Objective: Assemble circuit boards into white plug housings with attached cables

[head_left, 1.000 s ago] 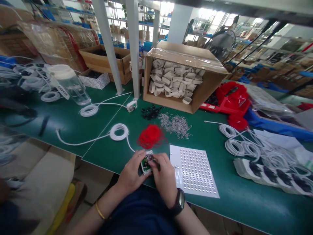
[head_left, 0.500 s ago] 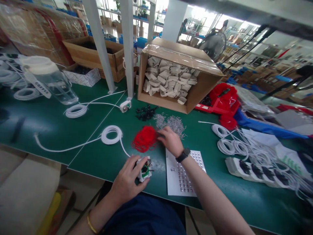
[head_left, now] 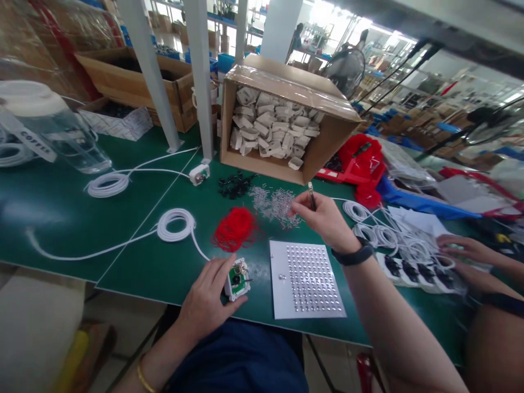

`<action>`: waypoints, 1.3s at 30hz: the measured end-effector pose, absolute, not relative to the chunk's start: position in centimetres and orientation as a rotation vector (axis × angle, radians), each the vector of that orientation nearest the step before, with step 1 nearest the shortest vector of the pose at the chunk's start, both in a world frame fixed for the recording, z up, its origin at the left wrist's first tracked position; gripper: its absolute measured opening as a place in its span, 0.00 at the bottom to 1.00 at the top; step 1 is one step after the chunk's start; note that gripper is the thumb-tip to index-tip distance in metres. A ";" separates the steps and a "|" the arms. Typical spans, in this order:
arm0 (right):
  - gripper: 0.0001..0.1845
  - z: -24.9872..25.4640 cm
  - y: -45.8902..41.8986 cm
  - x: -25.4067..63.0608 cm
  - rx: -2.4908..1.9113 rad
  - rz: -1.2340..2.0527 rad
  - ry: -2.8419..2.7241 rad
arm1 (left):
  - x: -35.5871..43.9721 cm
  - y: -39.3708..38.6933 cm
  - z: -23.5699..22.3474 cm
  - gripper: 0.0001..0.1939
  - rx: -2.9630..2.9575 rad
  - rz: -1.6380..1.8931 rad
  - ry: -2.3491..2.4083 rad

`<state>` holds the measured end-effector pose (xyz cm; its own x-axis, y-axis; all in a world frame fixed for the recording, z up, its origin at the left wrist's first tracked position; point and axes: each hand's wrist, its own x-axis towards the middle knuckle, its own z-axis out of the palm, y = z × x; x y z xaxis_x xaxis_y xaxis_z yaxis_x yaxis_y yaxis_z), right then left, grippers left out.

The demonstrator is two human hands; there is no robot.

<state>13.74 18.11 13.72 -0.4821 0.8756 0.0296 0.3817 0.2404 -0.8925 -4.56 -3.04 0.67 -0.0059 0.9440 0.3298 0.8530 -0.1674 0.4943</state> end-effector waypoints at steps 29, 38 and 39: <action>0.05 3.0 24.5 24.6 -1.626 0.570 -2.573 | -3.3 -0.8 1.1 0.34 1.218 1.181 1.682; 0.06 11.3 19.7 22.8 -1.612 0.037 -2.449 | -3.8 -0.7 1.6 0.39 1.212 1.302 1.539; 0.07 13.4 18.6 22.2 -1.602 -0.029 -2.401 | -3.8 -0.7 1.5 0.40 1.211 1.323 1.528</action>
